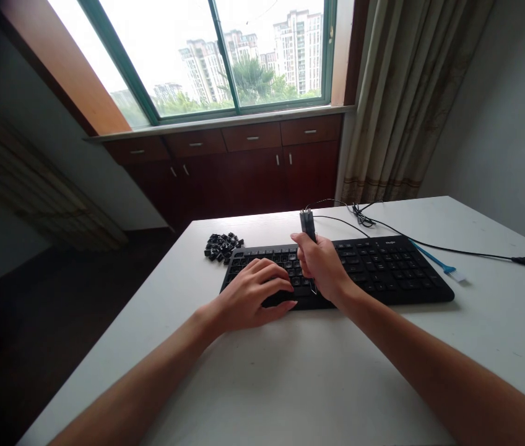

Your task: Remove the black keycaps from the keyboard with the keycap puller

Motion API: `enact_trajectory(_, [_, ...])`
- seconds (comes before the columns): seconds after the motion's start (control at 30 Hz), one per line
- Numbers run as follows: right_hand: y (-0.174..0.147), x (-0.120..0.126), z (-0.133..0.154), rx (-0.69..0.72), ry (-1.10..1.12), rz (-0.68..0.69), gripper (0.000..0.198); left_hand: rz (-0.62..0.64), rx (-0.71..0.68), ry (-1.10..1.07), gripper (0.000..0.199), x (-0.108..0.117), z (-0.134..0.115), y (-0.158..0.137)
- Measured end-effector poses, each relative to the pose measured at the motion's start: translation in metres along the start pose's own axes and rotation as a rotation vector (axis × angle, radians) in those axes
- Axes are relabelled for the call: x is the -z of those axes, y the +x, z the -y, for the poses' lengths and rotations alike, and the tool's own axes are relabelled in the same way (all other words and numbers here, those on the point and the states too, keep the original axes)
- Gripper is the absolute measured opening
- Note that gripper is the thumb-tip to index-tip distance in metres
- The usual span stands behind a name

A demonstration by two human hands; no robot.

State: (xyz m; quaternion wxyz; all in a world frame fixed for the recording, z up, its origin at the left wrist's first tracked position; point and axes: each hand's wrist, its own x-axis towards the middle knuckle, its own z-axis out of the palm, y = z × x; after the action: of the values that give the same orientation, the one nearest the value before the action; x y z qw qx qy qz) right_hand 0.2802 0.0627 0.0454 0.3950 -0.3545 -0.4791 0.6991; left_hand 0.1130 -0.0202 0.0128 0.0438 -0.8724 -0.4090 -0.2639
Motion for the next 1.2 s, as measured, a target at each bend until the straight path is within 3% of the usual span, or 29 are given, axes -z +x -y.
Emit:
enact_trajectory(0.3, [-0.002, -0.006, -0.020, 0.208, -0.072, -0.220, 0.042, 0.005, -0.022, 0.018, 0.023, 0.001, 0.000, 0.000])
enact_trajectory(0.43, [0.000, -0.002, -0.021, 0.212, -0.215, -0.158, 0.044, 0.003, -0.025, 0.027, 0.024, 0.001, 0.000, 0.000])
enact_trajectory(0.57, [-0.001, 0.000, -0.017, 0.329, -0.453, -0.126, 0.042, -0.011, -0.037, 0.027, 0.023, 0.000, 0.001, 0.000])
enact_trajectory(0.73, [-0.002, 0.006, -0.008, 0.415, -0.715, 0.059, 0.041, -0.018, -0.035, 0.021, 0.023, -0.001, 0.001, -0.001])
enact_trajectory(1.2, [0.003, 0.012, -0.012, 0.162, -0.315, 0.205, 0.043, -0.018, 0.069, -0.041, 0.026, -0.003, 0.003, -0.002])
